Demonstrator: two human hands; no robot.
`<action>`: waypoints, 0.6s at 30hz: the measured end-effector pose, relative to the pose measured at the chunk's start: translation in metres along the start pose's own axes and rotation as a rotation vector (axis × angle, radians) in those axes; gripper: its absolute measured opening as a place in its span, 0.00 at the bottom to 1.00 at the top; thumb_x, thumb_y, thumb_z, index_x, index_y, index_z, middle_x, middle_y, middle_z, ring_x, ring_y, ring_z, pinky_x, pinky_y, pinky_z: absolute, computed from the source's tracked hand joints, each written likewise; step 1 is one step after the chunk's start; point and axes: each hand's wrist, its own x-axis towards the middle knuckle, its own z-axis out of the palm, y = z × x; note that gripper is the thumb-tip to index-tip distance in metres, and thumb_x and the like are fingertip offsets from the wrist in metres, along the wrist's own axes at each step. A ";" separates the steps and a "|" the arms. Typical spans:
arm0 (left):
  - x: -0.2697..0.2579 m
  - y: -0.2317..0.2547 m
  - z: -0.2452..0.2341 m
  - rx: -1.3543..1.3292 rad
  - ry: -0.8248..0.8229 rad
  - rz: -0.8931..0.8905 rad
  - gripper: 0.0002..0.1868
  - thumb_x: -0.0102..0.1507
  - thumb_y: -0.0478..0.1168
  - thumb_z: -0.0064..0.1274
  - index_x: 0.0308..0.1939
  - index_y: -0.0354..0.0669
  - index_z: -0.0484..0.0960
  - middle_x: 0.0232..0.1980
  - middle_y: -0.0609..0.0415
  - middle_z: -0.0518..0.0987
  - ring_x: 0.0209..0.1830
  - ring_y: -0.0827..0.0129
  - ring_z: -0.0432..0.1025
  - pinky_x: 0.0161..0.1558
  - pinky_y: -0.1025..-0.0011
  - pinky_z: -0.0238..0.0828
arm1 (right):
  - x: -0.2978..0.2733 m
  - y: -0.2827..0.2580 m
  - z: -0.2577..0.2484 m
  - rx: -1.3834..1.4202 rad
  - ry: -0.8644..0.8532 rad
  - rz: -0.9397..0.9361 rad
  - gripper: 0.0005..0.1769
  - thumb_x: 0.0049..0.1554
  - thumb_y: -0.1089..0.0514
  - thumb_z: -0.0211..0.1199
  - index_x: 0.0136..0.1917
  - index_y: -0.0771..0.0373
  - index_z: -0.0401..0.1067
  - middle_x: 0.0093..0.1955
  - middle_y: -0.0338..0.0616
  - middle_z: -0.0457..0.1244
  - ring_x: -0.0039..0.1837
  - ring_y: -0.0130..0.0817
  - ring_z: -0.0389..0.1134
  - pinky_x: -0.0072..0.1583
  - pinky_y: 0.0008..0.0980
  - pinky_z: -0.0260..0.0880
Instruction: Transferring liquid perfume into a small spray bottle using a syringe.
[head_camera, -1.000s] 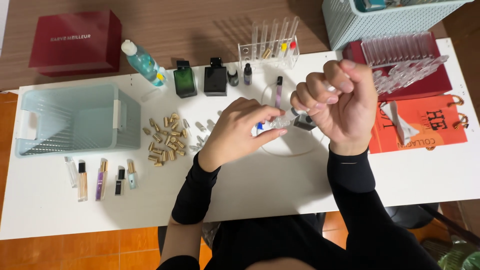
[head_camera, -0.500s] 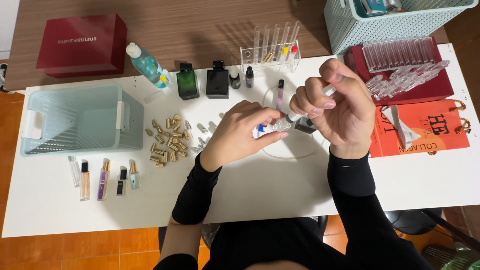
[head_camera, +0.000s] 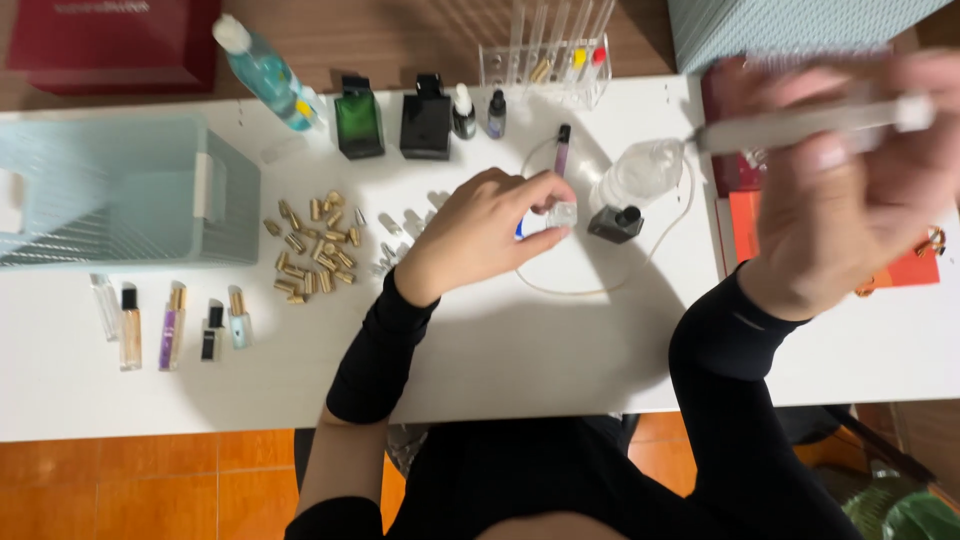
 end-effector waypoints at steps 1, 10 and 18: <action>0.002 -0.004 0.003 -0.018 -0.044 -0.017 0.14 0.66 0.44 0.59 0.51 0.45 0.76 0.41 0.50 0.85 0.39 0.57 0.81 0.42 0.64 0.75 | -0.001 0.003 -0.008 -0.063 0.052 -0.035 0.17 0.70 0.62 0.60 0.69 0.61 0.61 0.53 0.52 0.67 0.53 0.37 0.70 0.61 0.42 0.73; 0.005 -0.052 0.059 -0.013 -0.287 -0.096 0.14 0.60 0.38 0.60 0.45 0.38 0.73 0.42 0.46 0.83 0.39 0.51 0.79 0.41 0.58 0.73 | -0.007 0.016 -0.040 -0.274 0.173 -0.240 0.20 0.74 0.56 0.67 0.69 0.73 0.70 0.58 0.62 0.71 0.57 0.45 0.73 0.63 0.38 0.74; 0.002 -0.075 0.085 0.127 -0.308 -0.055 0.16 0.58 0.39 0.64 0.43 0.39 0.73 0.38 0.47 0.83 0.35 0.49 0.78 0.48 0.54 0.71 | -0.010 0.020 -0.049 -0.295 0.184 -0.291 0.21 0.75 0.53 0.66 0.66 0.75 0.68 0.57 0.59 0.70 0.54 0.40 0.71 0.58 0.33 0.72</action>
